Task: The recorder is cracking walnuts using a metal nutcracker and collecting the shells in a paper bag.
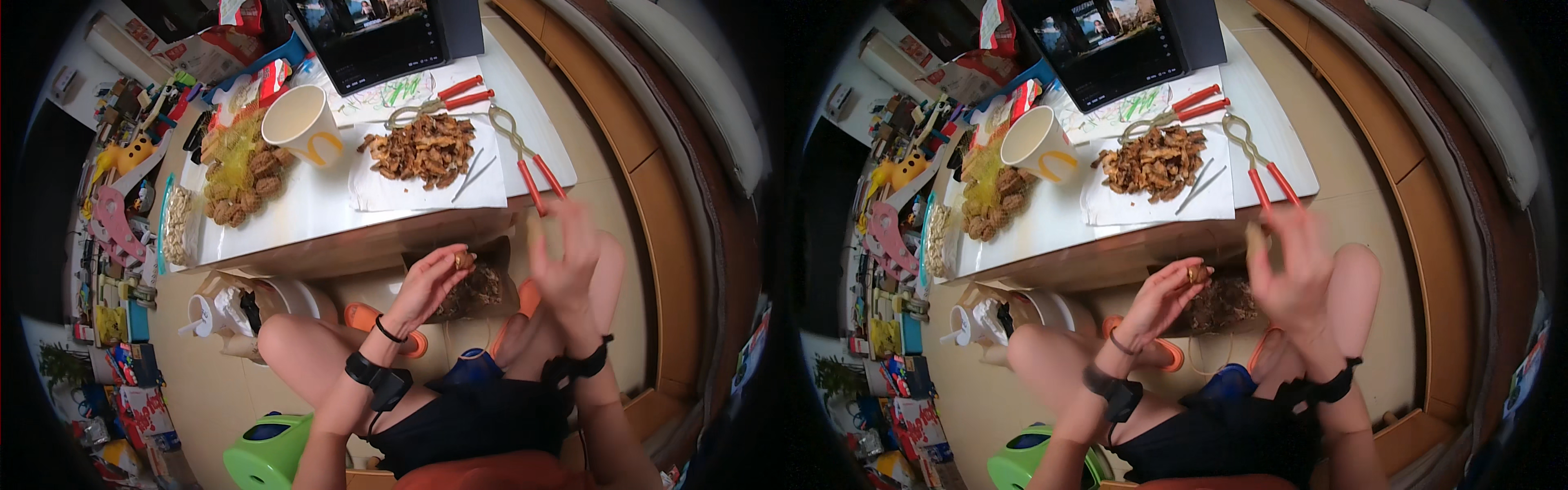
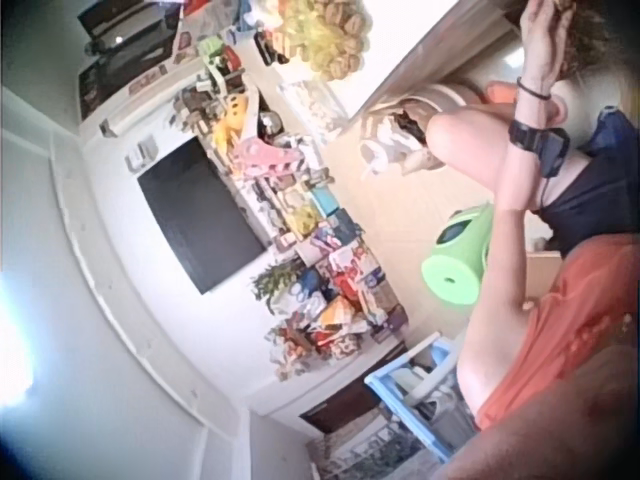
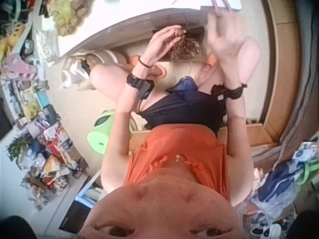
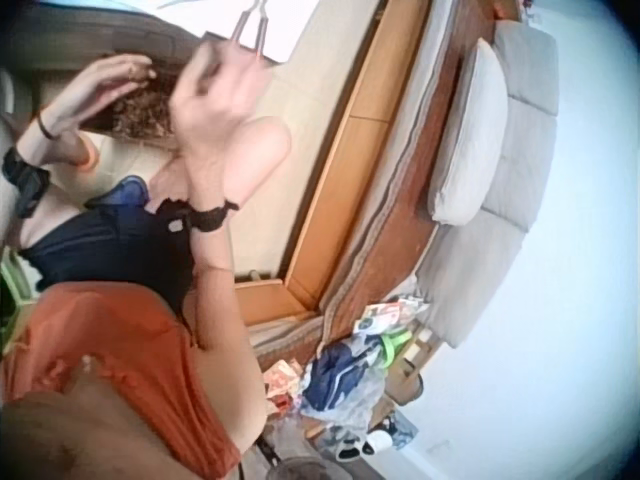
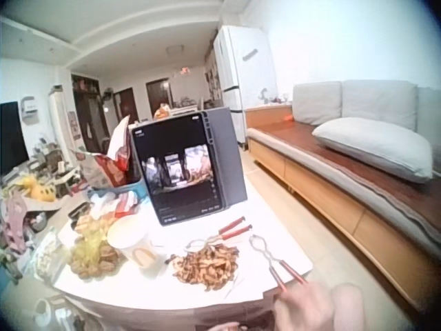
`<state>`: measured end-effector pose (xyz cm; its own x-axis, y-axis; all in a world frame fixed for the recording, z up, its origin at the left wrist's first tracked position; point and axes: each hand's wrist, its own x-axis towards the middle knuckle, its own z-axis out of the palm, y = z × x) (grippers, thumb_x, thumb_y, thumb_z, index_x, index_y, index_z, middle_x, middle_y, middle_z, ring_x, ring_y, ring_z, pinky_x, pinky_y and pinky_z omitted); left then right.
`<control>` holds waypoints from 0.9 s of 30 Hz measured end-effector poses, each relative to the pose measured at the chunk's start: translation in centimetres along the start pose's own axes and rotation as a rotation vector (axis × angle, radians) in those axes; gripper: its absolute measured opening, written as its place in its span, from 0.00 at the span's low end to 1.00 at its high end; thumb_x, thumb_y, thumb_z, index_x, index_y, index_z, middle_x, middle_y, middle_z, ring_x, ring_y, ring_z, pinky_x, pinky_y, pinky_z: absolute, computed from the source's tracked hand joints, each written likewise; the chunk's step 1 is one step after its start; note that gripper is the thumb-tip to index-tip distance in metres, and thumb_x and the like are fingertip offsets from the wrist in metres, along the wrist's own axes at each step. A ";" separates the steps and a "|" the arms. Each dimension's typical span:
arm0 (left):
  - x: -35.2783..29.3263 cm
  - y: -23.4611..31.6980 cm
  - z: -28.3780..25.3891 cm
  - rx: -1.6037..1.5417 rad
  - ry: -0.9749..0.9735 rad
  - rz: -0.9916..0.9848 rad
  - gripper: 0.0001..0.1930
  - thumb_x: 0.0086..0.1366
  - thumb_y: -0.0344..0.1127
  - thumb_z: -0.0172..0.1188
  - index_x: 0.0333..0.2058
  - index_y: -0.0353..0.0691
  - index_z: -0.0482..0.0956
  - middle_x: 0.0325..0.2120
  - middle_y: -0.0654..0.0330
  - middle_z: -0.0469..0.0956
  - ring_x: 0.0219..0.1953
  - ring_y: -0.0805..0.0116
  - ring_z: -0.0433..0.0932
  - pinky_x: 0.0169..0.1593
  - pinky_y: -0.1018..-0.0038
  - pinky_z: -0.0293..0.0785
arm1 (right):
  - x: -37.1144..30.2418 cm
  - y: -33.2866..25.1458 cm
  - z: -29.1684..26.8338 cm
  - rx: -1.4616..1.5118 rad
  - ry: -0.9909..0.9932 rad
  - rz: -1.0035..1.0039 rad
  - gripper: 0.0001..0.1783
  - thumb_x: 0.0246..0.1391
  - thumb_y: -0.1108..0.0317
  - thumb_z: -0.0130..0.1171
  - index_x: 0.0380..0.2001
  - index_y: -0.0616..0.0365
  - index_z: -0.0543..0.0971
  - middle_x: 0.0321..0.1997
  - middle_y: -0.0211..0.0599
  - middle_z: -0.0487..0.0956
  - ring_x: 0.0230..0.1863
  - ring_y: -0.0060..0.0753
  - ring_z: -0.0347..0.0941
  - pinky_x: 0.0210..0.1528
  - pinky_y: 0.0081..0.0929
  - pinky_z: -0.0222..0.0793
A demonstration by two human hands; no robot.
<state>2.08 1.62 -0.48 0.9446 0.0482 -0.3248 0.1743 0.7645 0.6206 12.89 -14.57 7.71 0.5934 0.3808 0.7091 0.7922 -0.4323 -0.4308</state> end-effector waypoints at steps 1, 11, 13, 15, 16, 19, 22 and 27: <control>0.0 0.5 0.7 -0.020 0.001 -0.024 0.15 0.62 0.32 0.50 0.47 0.32 0.68 0.40 0.58 0.72 0.43 0.72 0.71 0.49 0.79 0.68 | 1.5 0.3 -0.4 -0.087 0.025 0.049 0.18 0.38 0.74 0.57 0.37 0.66 0.70 0.29 0.46 0.68 0.30 0.48 0.67 0.34 0.36 0.66; -0.1 -0.1 -0.1 0.116 -0.038 0.053 0.14 0.63 0.36 0.47 0.45 0.34 0.69 0.40 0.55 0.72 0.41 0.71 0.71 0.51 0.75 0.66 | 7.0 3.1 -1.6 -0.044 -0.403 0.609 0.18 0.43 0.59 0.51 0.26 0.68 0.68 0.18 0.46 0.68 0.24 0.43 0.68 0.29 0.34 0.63; 0.0 -0.1 0.6 0.021 -0.092 0.088 0.15 0.64 0.35 0.44 0.46 0.32 0.67 0.40 0.57 0.71 0.43 0.69 0.70 0.51 0.74 0.67 | 5.4 6.4 -2.5 0.068 -0.315 0.597 0.18 0.48 0.57 0.46 0.22 0.64 0.69 0.12 0.36 0.64 0.18 0.28 0.65 0.22 0.27 0.61; -0.1 0.4 0.7 -0.022 -0.099 0.118 0.16 0.65 0.34 0.43 0.47 0.30 0.66 0.41 0.54 0.71 0.42 0.68 0.70 0.50 0.75 0.67 | 3.0 6.9 -3.8 0.659 -0.302 0.842 0.14 0.49 0.62 0.45 0.23 0.63 0.71 0.14 0.29 0.66 0.13 0.19 0.60 0.15 0.20 0.57; -0.2 0.6 0.3 -0.043 -0.107 0.096 0.16 0.65 0.34 0.42 0.47 0.30 0.66 0.41 0.54 0.71 0.42 0.68 0.70 0.49 0.75 0.67 | 2.3 4.7 -4.1 0.805 -0.261 0.911 0.12 0.50 0.63 0.44 0.23 0.59 0.71 0.13 0.22 0.63 0.10 0.13 0.54 0.12 0.14 0.48; -0.5 0.4 0.4 -0.071 -0.087 0.071 0.17 0.66 0.37 0.41 0.47 0.31 0.66 0.39 0.53 0.72 0.35 0.70 0.71 0.42 0.77 0.69 | -1.2 0.6 -5.1 0.687 -0.239 1.022 0.08 0.50 0.67 0.46 0.22 0.58 0.69 0.14 0.21 0.61 0.10 0.14 0.53 0.11 0.16 0.48; -0.6 0.4 0.9 -0.041 -0.165 0.084 0.17 0.67 0.42 0.39 0.44 0.33 0.67 0.34 0.56 0.72 0.29 0.74 0.68 0.34 0.79 0.67 | -5.0 0.4 -4.8 0.872 -0.510 0.880 0.07 0.46 0.69 0.54 0.23 0.59 0.68 0.19 0.21 0.61 0.15 0.12 0.54 0.16 0.15 0.51; -0.9 0.3 1.0 -0.053 -0.187 -0.022 0.20 0.66 0.51 0.37 0.39 0.40 0.68 0.23 0.66 0.64 0.21 0.77 0.59 0.29 0.80 0.60 | -8.0 -0.3 -2.4 0.585 -0.790 0.760 0.16 0.43 0.63 0.61 0.22 0.63 0.67 0.17 0.24 0.59 0.20 0.16 0.52 0.20 0.18 0.51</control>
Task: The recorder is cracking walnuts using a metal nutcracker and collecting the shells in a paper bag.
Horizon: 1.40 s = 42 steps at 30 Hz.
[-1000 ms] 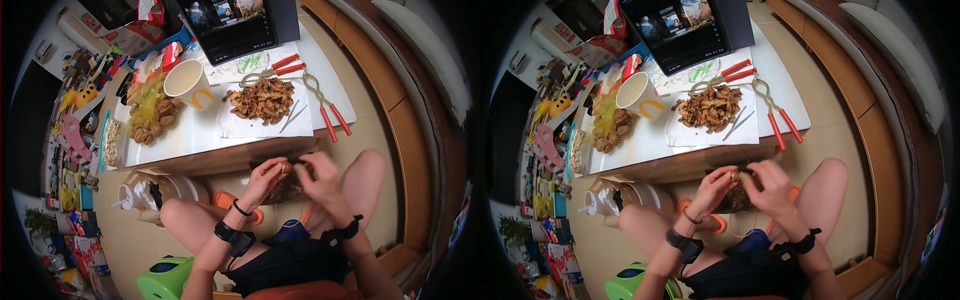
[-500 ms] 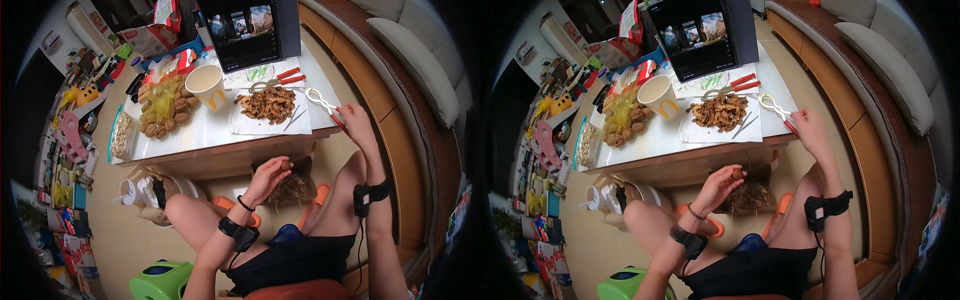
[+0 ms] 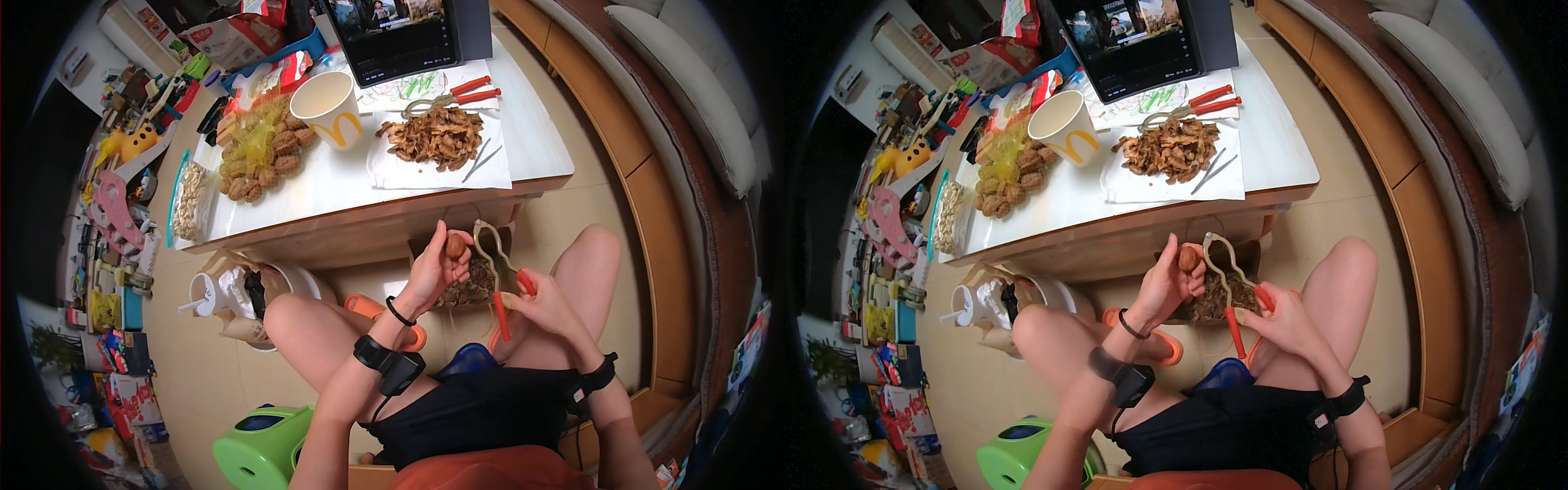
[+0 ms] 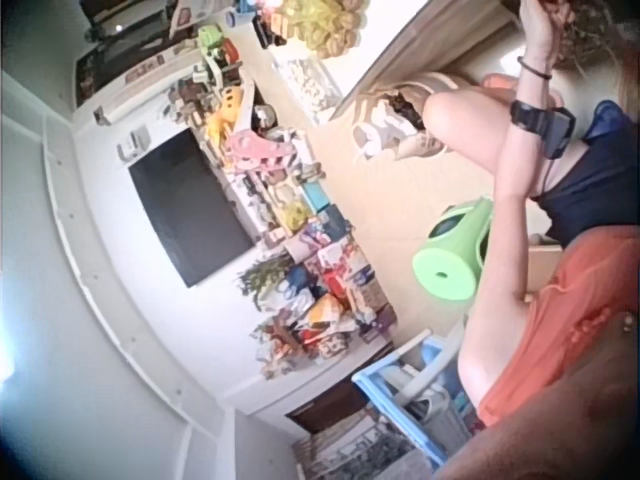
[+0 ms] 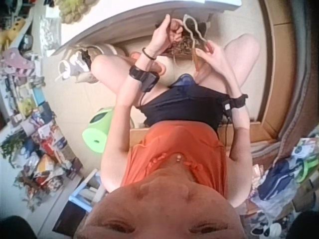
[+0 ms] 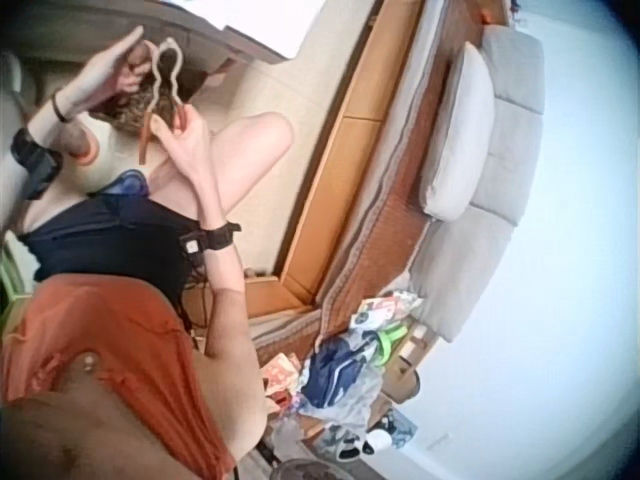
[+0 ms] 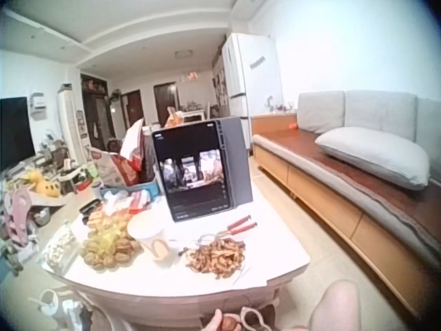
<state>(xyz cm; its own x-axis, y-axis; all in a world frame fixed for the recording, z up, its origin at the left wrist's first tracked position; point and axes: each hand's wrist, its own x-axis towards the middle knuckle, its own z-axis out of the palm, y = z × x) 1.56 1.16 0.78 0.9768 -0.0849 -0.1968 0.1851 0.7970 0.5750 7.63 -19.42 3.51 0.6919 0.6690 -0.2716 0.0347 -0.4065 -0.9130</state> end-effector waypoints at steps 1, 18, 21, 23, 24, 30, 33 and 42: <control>-0.1 0.0 0.2 0.000 0.008 -0.006 0.20 0.66 0.51 0.37 0.39 0.40 0.68 0.23 0.66 0.64 0.21 0.77 0.59 0.29 0.80 0.60 | 0.1 -0.1 0.3 -0.019 -0.019 0.010 0.17 0.42 0.62 0.61 0.22 0.64 0.67 0.16 0.25 0.59 0.20 0.16 0.52 0.20 0.19 0.52; -0.7 -1.4 2.8 0.595 0.104 0.173 0.10 0.64 0.35 0.48 0.35 0.34 0.70 0.26 0.66 0.72 0.30 0.82 0.68 0.35 0.83 0.67 | 1.4 -2.1 1.5 -0.493 0.034 -0.283 0.29 0.27 0.54 0.66 0.28 0.61 0.64 0.24 0.45 0.72 0.25 0.50 0.70 0.25 0.37 0.66; -0.8 -1.4 2.7 0.583 0.095 0.173 0.09 0.64 0.35 0.47 0.34 0.34 0.71 0.27 0.66 0.72 0.30 0.82 0.68 0.35 0.83 0.67 | 1.5 -2.6 1.4 -0.554 -0.023 -0.224 0.31 0.25 0.53 0.66 0.28 0.61 0.63 0.23 0.46 0.71 0.26 0.50 0.70 0.25 0.38 0.66; -0.9 -1.3 2.8 0.599 0.116 0.169 0.09 0.64 0.34 0.47 0.34 0.34 0.71 0.27 0.66 0.72 0.30 0.82 0.68 0.35 0.82 0.67 | 1.7 -2.6 1.4 -0.574 -0.040 -0.227 0.31 0.25 0.53 0.66 0.29 0.61 0.63 0.24 0.46 0.71 0.26 0.50 0.70 0.26 0.38 0.66; -1.0 -1.3 2.8 0.618 0.131 0.165 0.09 0.64 0.34 0.47 0.34 0.34 0.71 0.26 0.66 0.73 0.30 0.82 0.68 0.35 0.82 0.67 | 1.8 -2.6 1.4 -0.590 -0.046 -0.249 0.32 0.25 0.53 0.66 0.29 0.61 0.63 0.24 0.47 0.72 0.26 0.50 0.71 0.26 0.38 0.66; -1.1 -0.9 2.7 0.630 0.167 0.118 0.10 0.64 0.35 0.47 0.31 0.34 0.72 0.25 0.66 0.72 0.29 0.82 0.68 0.35 0.82 0.67 | 2.4 -2.7 1.4 -0.625 -0.121 -0.287 0.33 0.26 0.52 0.66 0.31 0.63 0.63 0.26 0.49 0.72 0.27 0.51 0.71 0.27 0.39 0.67; -0.8 -1.8 1.9 0.658 0.185 0.152 0.10 0.63 0.35 0.47 0.30 0.33 0.72 0.23 0.66 0.72 0.27 0.82 0.66 0.32 0.81 0.66 | 2.9 -1.9 1.6 -0.615 -0.164 -0.285 0.33 0.26 0.53 0.65 0.31 0.65 0.64 0.23 0.51 0.73 0.26 0.52 0.71 0.27 0.39 0.68; 0.2 -3.0 0.5 0.713 0.236 0.261 0.10 0.61 0.34 0.49 0.27 0.32 0.72 0.19 0.67 0.70 0.22 0.83 0.65 0.26 0.82 0.64 | 4.2 0.2 2.3 -0.520 -0.231 -0.260 0.34 0.29 0.56 0.63 0.36 0.72 0.65 0.18 0.55 0.72 0.23 0.53 0.72 0.28 0.36 0.70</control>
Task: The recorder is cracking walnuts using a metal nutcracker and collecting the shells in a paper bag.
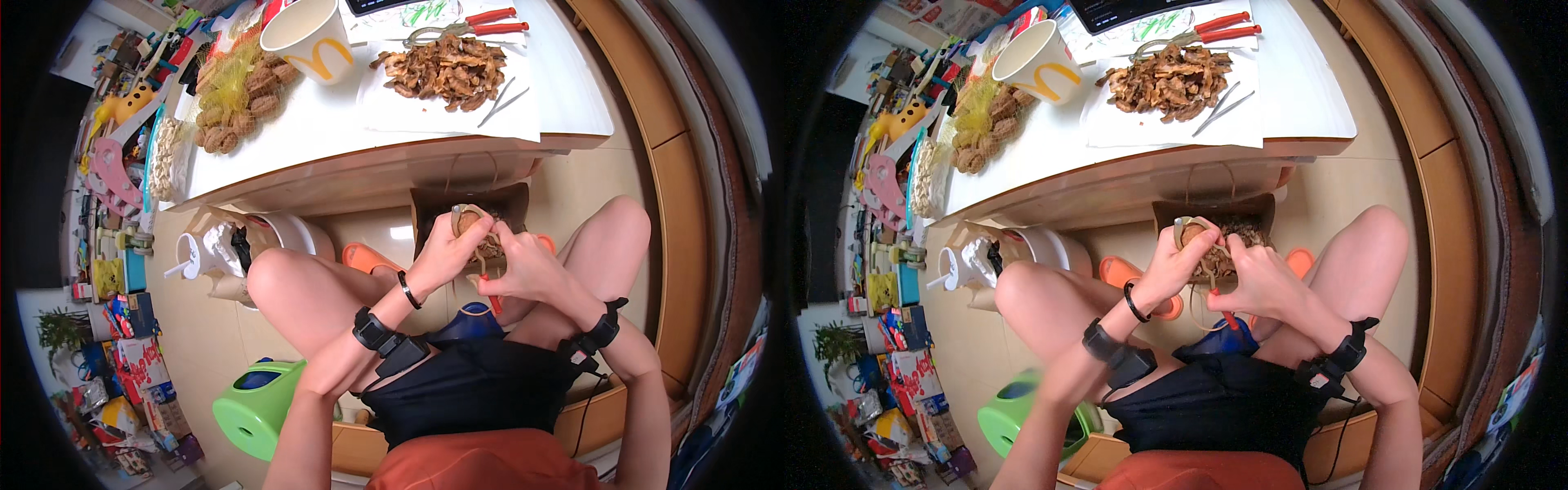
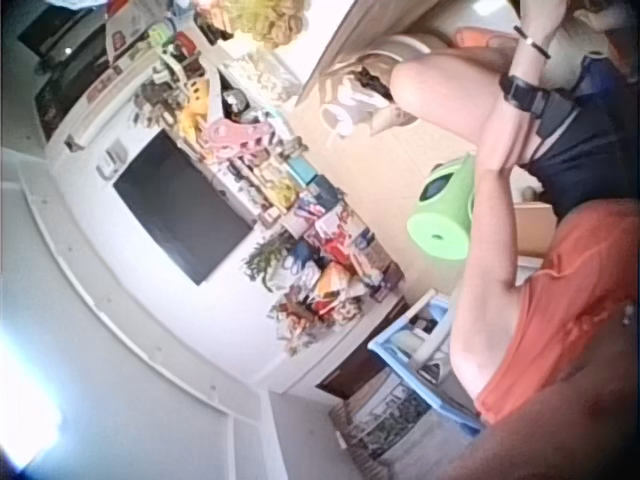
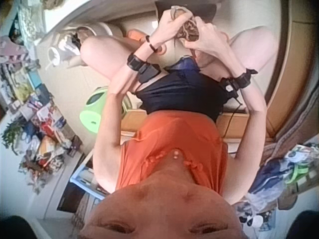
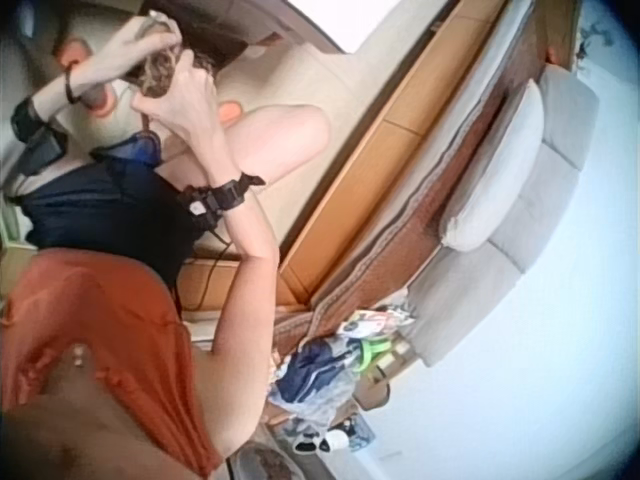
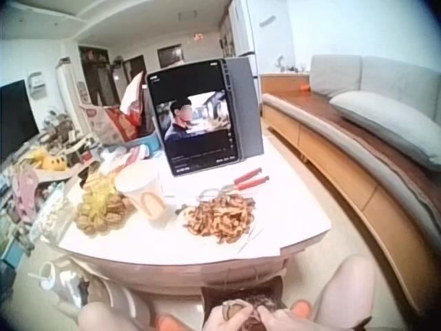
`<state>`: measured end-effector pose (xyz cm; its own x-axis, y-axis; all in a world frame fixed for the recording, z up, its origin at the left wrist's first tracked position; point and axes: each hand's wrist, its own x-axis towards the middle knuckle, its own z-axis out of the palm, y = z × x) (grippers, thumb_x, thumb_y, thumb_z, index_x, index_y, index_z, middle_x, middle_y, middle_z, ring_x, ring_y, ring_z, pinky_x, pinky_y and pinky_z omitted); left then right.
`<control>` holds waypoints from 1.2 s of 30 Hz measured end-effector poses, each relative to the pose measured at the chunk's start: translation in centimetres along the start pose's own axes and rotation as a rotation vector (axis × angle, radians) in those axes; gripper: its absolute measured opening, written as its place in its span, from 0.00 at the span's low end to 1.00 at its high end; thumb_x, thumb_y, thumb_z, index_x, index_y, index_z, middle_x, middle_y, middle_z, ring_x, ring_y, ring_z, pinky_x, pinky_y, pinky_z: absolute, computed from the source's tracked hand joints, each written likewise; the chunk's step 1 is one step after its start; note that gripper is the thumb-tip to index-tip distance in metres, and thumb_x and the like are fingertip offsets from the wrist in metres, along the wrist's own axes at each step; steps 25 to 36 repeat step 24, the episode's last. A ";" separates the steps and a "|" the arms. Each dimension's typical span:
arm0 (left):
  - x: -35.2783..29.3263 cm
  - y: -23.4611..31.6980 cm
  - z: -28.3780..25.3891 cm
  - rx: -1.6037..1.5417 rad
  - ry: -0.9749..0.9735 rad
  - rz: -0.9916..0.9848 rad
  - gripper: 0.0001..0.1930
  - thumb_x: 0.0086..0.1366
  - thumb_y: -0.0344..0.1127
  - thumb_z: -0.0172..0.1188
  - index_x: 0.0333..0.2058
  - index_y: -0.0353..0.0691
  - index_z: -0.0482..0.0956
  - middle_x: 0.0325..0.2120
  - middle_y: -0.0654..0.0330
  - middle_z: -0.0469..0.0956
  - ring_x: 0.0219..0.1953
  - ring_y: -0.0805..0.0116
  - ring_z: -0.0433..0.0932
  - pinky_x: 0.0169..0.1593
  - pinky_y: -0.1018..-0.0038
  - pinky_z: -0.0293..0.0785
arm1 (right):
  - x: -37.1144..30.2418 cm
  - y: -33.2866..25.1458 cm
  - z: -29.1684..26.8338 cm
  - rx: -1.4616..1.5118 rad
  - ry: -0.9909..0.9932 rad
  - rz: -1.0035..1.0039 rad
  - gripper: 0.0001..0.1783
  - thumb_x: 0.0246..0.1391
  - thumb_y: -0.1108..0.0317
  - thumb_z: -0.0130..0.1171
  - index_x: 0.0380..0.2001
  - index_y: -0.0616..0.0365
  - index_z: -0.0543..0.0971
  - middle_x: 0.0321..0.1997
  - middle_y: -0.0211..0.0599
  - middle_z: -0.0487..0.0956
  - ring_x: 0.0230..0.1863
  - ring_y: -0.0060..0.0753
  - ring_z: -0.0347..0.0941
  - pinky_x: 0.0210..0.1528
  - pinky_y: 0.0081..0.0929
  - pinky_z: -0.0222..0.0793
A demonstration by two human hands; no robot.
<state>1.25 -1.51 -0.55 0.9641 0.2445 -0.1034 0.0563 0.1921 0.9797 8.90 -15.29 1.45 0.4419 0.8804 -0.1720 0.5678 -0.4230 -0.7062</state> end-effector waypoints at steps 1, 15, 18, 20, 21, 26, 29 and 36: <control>0.1 0.1 0.0 -0.019 0.026 -0.024 0.10 0.61 0.34 0.49 0.27 0.32 0.72 0.19 0.67 0.71 0.23 0.83 0.66 0.26 0.82 0.64 | 0.1 0.3 0.2 -0.009 -0.021 0.015 0.38 0.29 0.57 0.63 0.42 0.72 0.64 0.20 0.55 0.73 0.24 0.52 0.72 0.28 0.35 0.69; 0.5 -1.3 -0.8 0.021 0.082 -0.019 0.09 0.59 0.33 0.50 0.23 0.34 0.71 0.19 0.66 0.71 0.24 0.80 0.68 0.29 0.81 0.65 | 0.6 1.0 0.7 0.170 -0.083 -0.040 0.31 0.35 0.55 0.59 0.32 0.77 0.66 0.19 0.62 0.71 0.25 0.55 0.72 0.28 0.37 0.68; 0.9 -0.5 -1.0 -0.006 0.065 0.048 0.09 0.59 0.35 0.51 0.25 0.36 0.71 0.20 0.67 0.71 0.24 0.81 0.67 0.29 0.81 0.64 | 0.8 0.5 0.3 0.152 -0.072 -0.004 0.32 0.32 0.52 0.61 0.28 0.75 0.66 0.18 0.59 0.71 0.23 0.53 0.71 0.28 0.35 0.68; 0.9 0.0 -1.1 0.062 0.071 -0.126 0.10 0.60 0.37 0.51 0.25 0.36 0.70 0.20 0.68 0.69 0.24 0.82 0.65 0.29 0.82 0.63 | 0.5 0.2 -0.3 0.113 -0.056 0.005 0.32 0.32 0.52 0.61 0.29 0.75 0.67 0.19 0.58 0.72 0.24 0.53 0.72 0.28 0.35 0.68; 0.8 0.0 -1.1 0.057 0.054 -0.155 0.11 0.60 0.38 0.52 0.25 0.37 0.69 0.19 0.69 0.66 0.23 0.83 0.63 0.29 0.83 0.62 | 0.3 0.2 -0.4 0.077 -0.049 0.012 0.33 0.31 0.51 0.62 0.29 0.74 0.67 0.20 0.57 0.73 0.25 0.52 0.72 0.29 0.35 0.69; 0.8 -0.4 -1.5 0.074 -0.010 -0.157 0.11 0.59 0.39 0.54 0.26 0.37 0.69 0.19 0.69 0.67 0.24 0.83 0.63 0.29 0.83 0.62 | -0.2 0.6 -0.1 0.018 -0.024 0.001 0.35 0.30 0.48 0.65 0.30 0.72 0.68 0.22 0.55 0.75 0.27 0.55 0.73 0.33 0.36 0.70; 0.8 -0.4 -1.5 0.074 -0.010 -0.157 0.11 0.59 0.39 0.54 0.26 0.37 0.69 0.19 0.69 0.67 0.24 0.83 0.63 0.29 0.83 0.62 | -0.2 0.6 -0.1 0.018 -0.024 0.001 0.35 0.30 0.48 0.65 0.30 0.72 0.68 0.22 0.55 0.75 0.27 0.55 0.73 0.33 0.36 0.70; 0.8 -0.4 -1.5 0.074 -0.010 -0.157 0.11 0.59 0.39 0.54 0.26 0.37 0.69 0.19 0.69 0.67 0.24 0.83 0.63 0.29 0.83 0.62 | -0.2 0.6 -0.1 0.018 -0.024 0.001 0.35 0.30 0.48 0.65 0.30 0.72 0.68 0.22 0.55 0.75 0.27 0.55 0.73 0.33 0.36 0.70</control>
